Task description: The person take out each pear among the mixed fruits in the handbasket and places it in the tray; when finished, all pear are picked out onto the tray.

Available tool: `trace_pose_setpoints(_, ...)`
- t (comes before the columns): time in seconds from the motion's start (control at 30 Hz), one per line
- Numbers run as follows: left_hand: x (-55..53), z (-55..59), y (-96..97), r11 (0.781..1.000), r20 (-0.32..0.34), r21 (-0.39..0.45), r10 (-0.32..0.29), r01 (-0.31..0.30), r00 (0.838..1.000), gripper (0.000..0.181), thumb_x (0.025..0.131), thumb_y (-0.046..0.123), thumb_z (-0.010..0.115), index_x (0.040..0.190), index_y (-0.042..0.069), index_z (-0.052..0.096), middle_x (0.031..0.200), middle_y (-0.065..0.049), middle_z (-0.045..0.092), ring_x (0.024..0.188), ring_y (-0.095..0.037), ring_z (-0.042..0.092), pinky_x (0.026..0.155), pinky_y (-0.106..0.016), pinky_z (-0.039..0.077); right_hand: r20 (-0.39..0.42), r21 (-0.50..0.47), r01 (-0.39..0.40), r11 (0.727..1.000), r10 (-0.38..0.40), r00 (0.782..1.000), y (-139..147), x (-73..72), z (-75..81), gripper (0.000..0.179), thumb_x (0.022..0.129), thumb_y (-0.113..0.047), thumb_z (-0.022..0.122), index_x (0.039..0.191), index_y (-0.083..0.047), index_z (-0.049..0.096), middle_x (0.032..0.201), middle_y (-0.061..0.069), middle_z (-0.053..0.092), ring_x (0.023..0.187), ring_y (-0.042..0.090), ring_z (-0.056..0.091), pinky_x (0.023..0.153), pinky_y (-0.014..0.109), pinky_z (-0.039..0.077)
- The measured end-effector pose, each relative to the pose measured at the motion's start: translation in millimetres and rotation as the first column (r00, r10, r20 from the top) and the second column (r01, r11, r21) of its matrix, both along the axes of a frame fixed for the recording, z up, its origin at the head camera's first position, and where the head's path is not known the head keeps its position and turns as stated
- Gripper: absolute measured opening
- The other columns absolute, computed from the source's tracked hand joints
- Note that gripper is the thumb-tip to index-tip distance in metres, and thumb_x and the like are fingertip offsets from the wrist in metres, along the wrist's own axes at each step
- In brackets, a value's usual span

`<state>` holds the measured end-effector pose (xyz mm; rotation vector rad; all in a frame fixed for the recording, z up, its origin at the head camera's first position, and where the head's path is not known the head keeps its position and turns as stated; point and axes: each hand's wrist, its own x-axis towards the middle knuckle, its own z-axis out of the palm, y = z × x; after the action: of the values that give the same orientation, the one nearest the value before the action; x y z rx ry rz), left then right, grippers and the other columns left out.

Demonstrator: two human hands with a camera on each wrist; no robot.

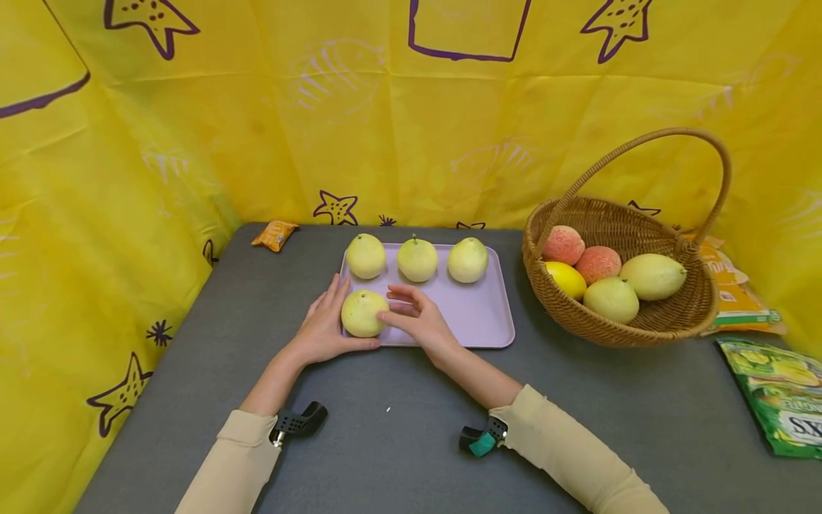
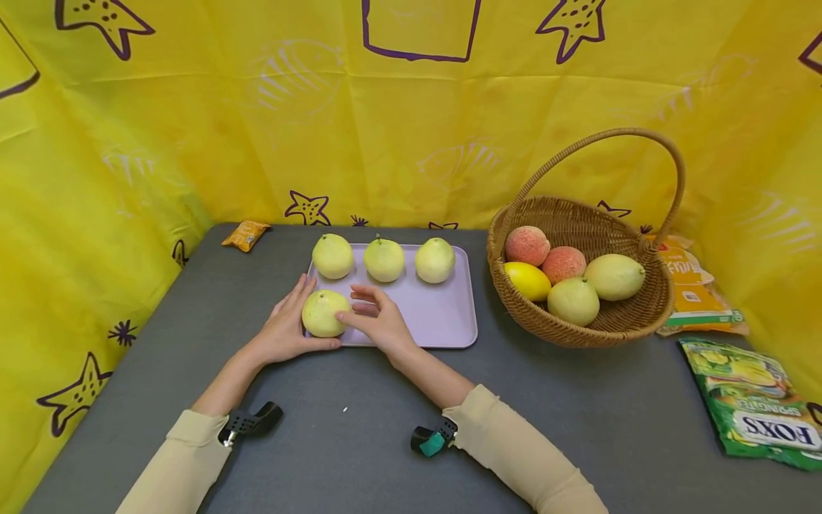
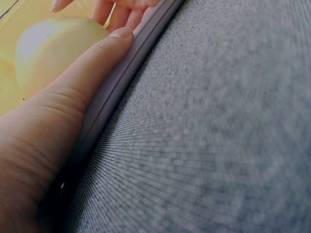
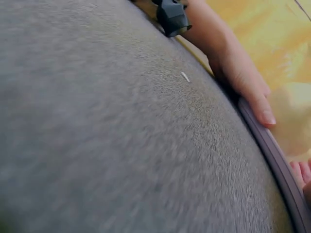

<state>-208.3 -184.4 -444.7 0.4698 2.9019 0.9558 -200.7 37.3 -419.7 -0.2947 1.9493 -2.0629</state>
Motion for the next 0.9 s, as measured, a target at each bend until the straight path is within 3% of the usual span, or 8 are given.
trace_pose_setpoints(0.17, 0.3, 1.1, 0.0, 1.000, 0.012, 0.004, 0.007, -0.007, 1.000, 0.133, 0.065, 0.066, 0.080, 0.157, 0.008, 0.003, 0.162, -0.018, -0.006, 0.146, -0.039, 0.004, 0.113, -0.057, 0.005, 0.005, -0.085, 0.009, 0.996, -0.008, 1.000, 13.5, 4.5, 1.0, 0.054, 0.089, -0.007, 0.068, 0.138, 0.002, 0.048, 0.140, 0.022, 0.049, 0.118, 0.025, 0.055, 0.091, 0.031, 0.048)
trace_pose_setpoints(0.33, 1.6, 1.3, 0.5, 1.000, 0.022, 0.006, 0.013, -0.013, 1.000, 0.132, 0.065, 0.066, 0.080, 0.157, 0.008, 0.005, 0.162, -0.018, -0.006, 0.146, -0.041, 0.004, 0.113, -0.058, 0.005, 0.009, -0.120, 0.036, 0.992, -0.035, 0.999, 29.6, 7.2, -2.4, 0.047, 0.089, -0.003, 0.066, 0.133, 0.006, 0.052, 0.132, 0.027, 0.052, 0.104, 0.016, 0.061, 0.086, 0.029, 0.050)
trace_pose_setpoints(0.9, 0.7, 1.7, 0.2, 1.000, 0.026, 0.004, 0.008, -0.008, 1.000, 0.131, 0.065, 0.063, 0.081, 0.157, 0.006, 0.006, 0.161, -0.019, -0.007, 0.145, -0.044, 0.005, 0.112, -0.059, 0.005, 0.069, -0.052, 0.091, 0.994, -0.088, 0.994, 83.3, 23.5, 5.4, 0.041, 0.090, -0.005, 0.065, 0.127, 0.008, 0.053, 0.124, 0.024, 0.057, 0.100, 0.017, 0.060, 0.084, 0.029, 0.050)
